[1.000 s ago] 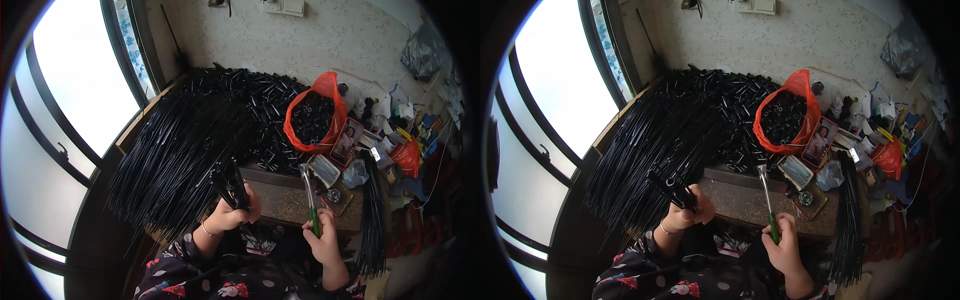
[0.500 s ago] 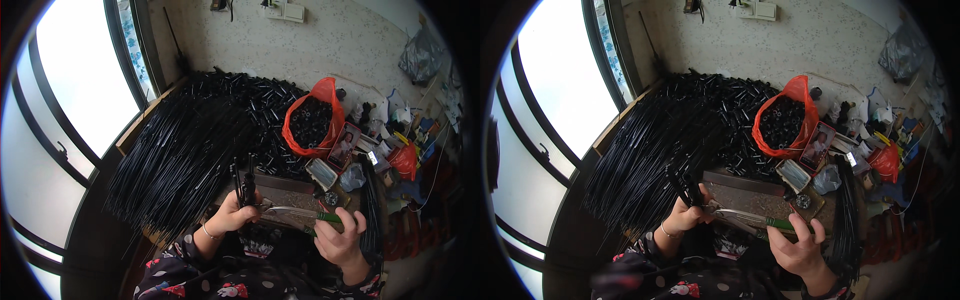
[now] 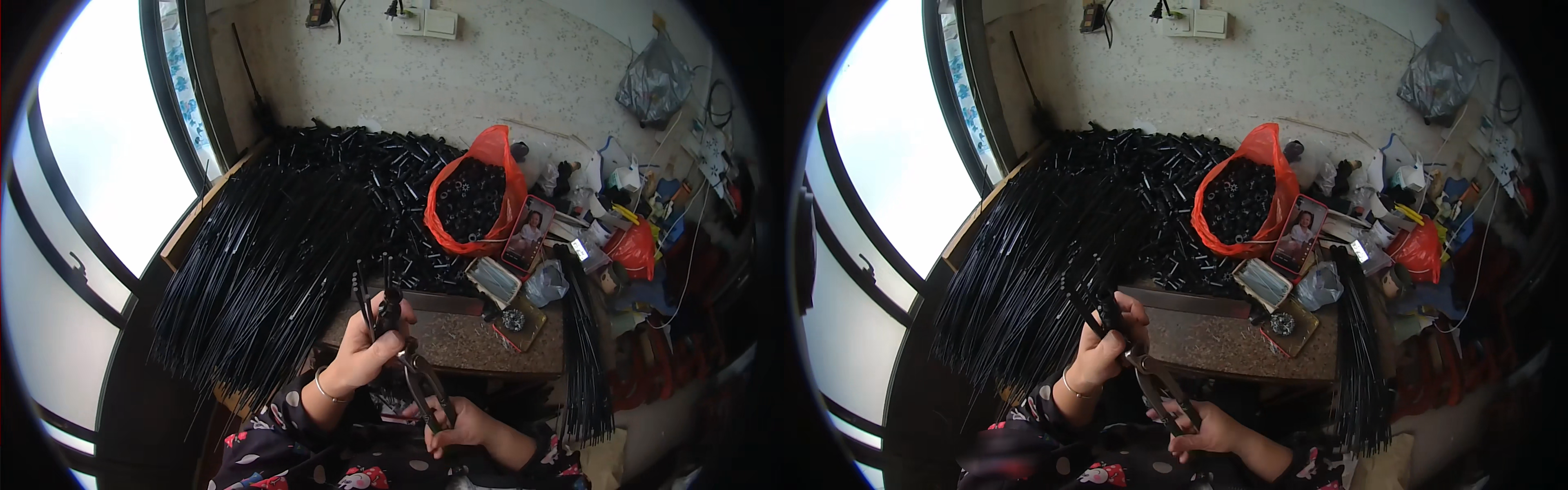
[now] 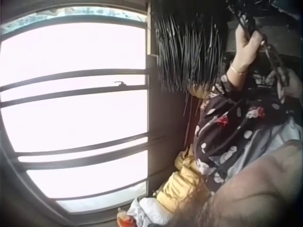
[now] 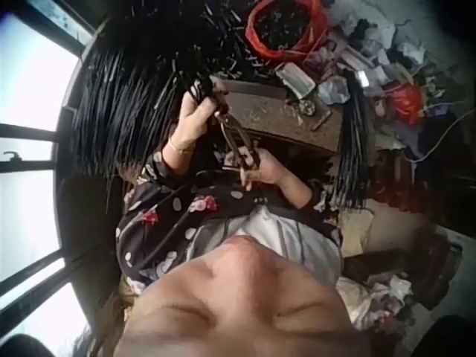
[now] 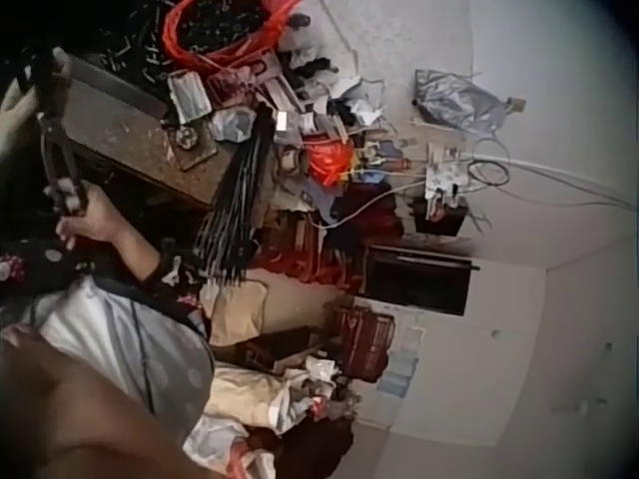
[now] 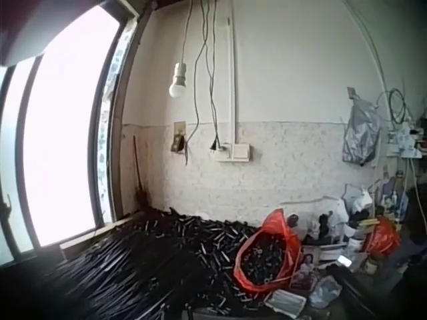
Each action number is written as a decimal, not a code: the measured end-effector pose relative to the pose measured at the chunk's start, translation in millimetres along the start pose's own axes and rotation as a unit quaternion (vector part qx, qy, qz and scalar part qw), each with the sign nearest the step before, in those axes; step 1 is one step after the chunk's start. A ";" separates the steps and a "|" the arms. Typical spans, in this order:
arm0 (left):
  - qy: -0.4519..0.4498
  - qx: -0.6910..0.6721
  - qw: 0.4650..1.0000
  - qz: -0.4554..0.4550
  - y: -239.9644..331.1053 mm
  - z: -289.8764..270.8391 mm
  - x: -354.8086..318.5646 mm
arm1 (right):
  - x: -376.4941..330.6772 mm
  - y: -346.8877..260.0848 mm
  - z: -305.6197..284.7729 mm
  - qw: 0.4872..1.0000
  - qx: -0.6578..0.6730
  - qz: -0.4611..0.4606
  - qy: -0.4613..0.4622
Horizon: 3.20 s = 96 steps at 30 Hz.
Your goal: Manually assemble components by inserting wire filaments and using a crimping tool to secure them.
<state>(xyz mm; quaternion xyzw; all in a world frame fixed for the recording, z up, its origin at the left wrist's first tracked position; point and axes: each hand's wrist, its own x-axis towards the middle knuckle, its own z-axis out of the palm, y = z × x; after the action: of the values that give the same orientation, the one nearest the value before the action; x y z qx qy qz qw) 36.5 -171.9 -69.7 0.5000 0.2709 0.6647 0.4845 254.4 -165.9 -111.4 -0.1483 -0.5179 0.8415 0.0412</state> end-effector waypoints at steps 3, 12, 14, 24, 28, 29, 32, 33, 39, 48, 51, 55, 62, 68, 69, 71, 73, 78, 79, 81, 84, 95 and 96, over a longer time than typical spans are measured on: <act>0.063 0.071 0.995 0.019 12.7 6.7 -2.1 | 5.5 -20.6 1.9 0.806 -0.429 -0.224 0.340; -0.009 0.077 0.997 -0.014 12.2 8.8 5.9 | -6.0 -2.2 -5.3 0.996 0.062 0.071 -0.004; 0.013 0.083 0.995 -0.048 15.0 3.4 4.1 | 3.2 -14.9 -1.1 0.972 -0.198 0.021 0.122; -0.060 0.044 0.996 -0.042 13.1 1.5 2.4 | -10.3 14.0 -10.8 0.982 0.173 0.021 -0.067; -0.027 0.101 0.994 0.008 11.6 -0.6 4.0 | 5.4 -2.0 1.2 0.978 -0.163 -0.013 0.133; -0.027 0.088 0.996 0.000 14.2 -1.8 1.8 | 5.0 -18.7 7.9 0.877 -0.392 -0.148 0.237; -0.002 0.095 0.995 0.013 21.2 -0.1 1.6 | 4.8 -28.1 -11.6 0.547 -0.648 -0.328 0.416; -0.001 0.101 0.995 0.022 21.3 -2.0 2.0 | 1.0 -28.8 -7.3 0.572 -0.650 -0.300 0.401; -0.013 0.120 0.993 0.009 11.2 3.7 6.2 | 1.1 8.9 17.2 0.990 -0.091 -0.061 0.090; 0.034 0.169 0.985 0.003 7.7 7.0 0.7 | -5.4 5.2 1.9 0.997 0.005 -0.038 0.063; 0.050 0.169 0.984 -0.013 -8.4 14.3 7.3 | 1.4 24.4 10.9 0.992 0.015 -0.058 0.114; 0.131 0.161 0.977 -0.046 -25.4 23.2 4.2 | 11.5 34.7 11.7 0.988 0.066 -0.048 0.130; 0.101 0.156 0.982 -0.033 -35.4 2.6 7.1 | -4.7 1.7 -129.9 0.689 -0.380 -0.174 0.593; 0.058 0.153 0.984 -0.063 -49.3 1.9 8.7 | -27.0 7.5 -206.4 0.579 -0.565 -0.007 0.588; 0.056 0.155 0.984 -0.070 -50.1 0.3 9.4 | -23.7 5.8 -202.9 0.582 -0.576 -0.009 0.574; 0.050 0.154 0.985 -0.057 -52.5 -1.9 11.8 | -23.4 7.2 -200.9 0.577 -0.606 -0.020 0.548; 0.035 0.174 0.982 -0.067 -51.6 -3.5 12.5 | -21.7 7.1 -201.3 0.567 -0.631 -0.031 0.529; 0.061 0.141 0.986 -0.060 -53.4 -0.7 11.8 | -22.0 10.4 -202.4 0.539 -0.691 -0.041 0.481; 0.060 0.141 0.987 -0.055 -53.3 -0.9 11.2 | -25.2 17.3 -208.8 0.530 -0.682 -0.059 0.500; 0.050 0.151 0.985 -0.066 -54.0 -2.2 7.7 | -28.2 16.3 -209.5 0.523 -0.675 -0.080 0.515; 0.015 0.152 0.983 -0.100 -45.9 1.1 2.4 | -26.3 13.4 -200.3 0.486 -0.593 -0.081 0.637; 0.009 0.105 0.993 -0.053 -38.5 60.3 4.7 | 20.8 -21.0 -3.3 0.851 0.073 -0.392 0.343; 0.007 0.111 0.993 -0.030 -39.8 58.9 2.8 | 22.2 -21.0 0.4 0.843 0.059 -0.401 0.353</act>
<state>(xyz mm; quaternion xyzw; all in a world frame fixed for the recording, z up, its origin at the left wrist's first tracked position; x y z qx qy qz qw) 105.8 -161.4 -81.3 0.5378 0.3613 0.6194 0.4434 231.3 -151.6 -97.3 -0.2115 -0.4318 0.6715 0.5638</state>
